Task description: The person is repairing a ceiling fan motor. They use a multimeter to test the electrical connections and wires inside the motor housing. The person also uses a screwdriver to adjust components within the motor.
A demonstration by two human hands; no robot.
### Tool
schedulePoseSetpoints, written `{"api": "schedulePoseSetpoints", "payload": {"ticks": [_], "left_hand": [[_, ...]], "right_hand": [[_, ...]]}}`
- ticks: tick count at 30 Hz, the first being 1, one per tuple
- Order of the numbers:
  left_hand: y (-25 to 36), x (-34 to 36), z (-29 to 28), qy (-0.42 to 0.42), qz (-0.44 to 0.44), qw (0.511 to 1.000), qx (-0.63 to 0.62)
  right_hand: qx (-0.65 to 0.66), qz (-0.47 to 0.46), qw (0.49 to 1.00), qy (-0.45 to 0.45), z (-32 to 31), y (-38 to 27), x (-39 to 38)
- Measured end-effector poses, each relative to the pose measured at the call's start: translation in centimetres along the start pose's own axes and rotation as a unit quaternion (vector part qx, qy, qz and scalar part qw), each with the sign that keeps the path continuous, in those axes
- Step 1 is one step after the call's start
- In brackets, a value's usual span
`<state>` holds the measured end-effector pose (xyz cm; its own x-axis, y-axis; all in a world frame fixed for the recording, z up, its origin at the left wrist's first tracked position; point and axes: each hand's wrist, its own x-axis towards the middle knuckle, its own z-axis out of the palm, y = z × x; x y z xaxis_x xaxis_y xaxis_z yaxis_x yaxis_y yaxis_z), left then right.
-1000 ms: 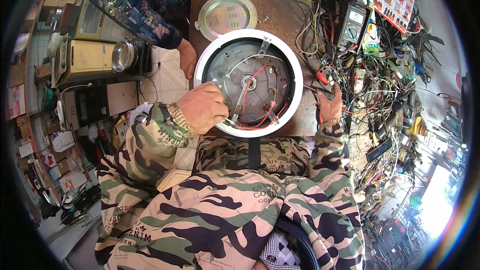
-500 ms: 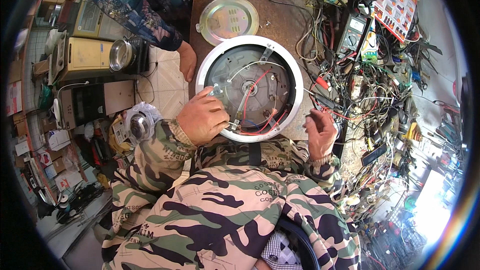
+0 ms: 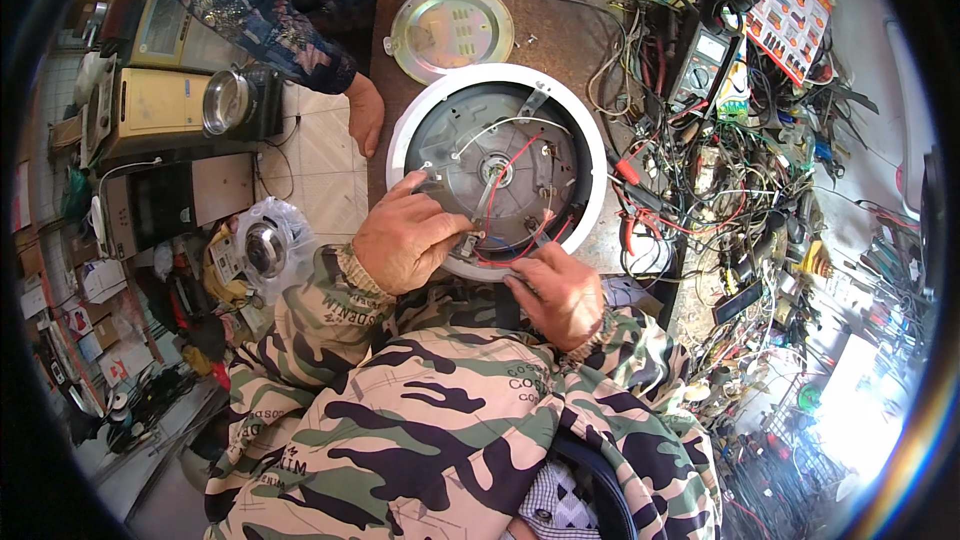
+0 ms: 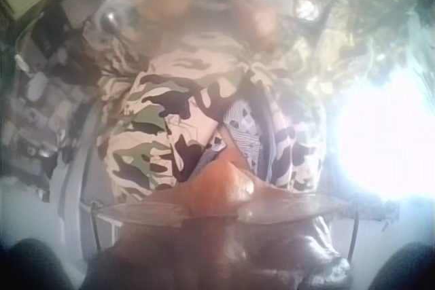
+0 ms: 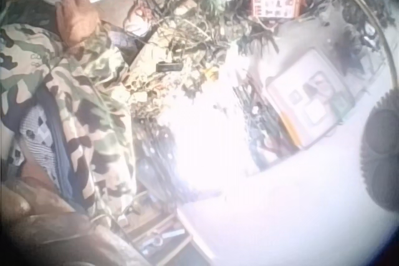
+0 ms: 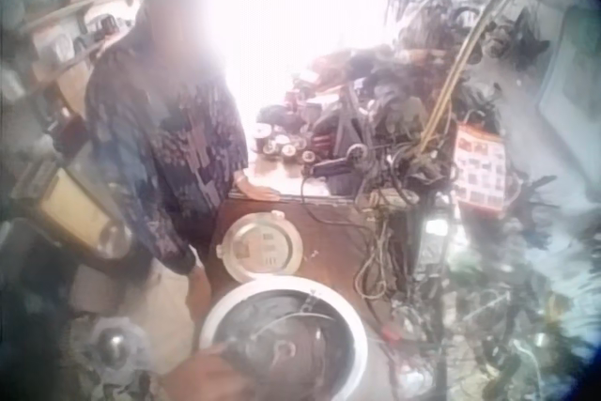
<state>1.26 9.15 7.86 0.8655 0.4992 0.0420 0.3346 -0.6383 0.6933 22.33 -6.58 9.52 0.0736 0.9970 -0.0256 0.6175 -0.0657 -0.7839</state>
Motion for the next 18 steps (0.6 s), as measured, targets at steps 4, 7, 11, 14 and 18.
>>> {"api": "schedulePoseSetpoints", "payload": {"ticks": [4,7,11,14,18], "left_hand": [[0.0,0.1,0.3,-0.018,0.012,1.000,0.010],[0.0,0.1,0.5,-0.024,0.009,0.999,0.026],[0.1,0.1,0.5,-0.046,0.002,0.998,0.043],[-0.1,-0.1,0.7,-0.036,0.003,0.998,0.043],[-0.1,0.0,0.5,-0.049,0.012,0.997,0.050]], "right_hand": [[-0.053,-0.012,0.998,-0.013,1.7,0.0,0.3],[-0.067,-0.001,0.998,-0.005,2.0,0.0,0.3],[-0.123,0.006,0.992,0.003,2.1,-0.3,0.8],[-0.109,0.015,0.994,-0.003,2.0,-0.2,1.1],[-0.100,0.065,0.990,-0.073,1.2,-1.2,1.2]]}}
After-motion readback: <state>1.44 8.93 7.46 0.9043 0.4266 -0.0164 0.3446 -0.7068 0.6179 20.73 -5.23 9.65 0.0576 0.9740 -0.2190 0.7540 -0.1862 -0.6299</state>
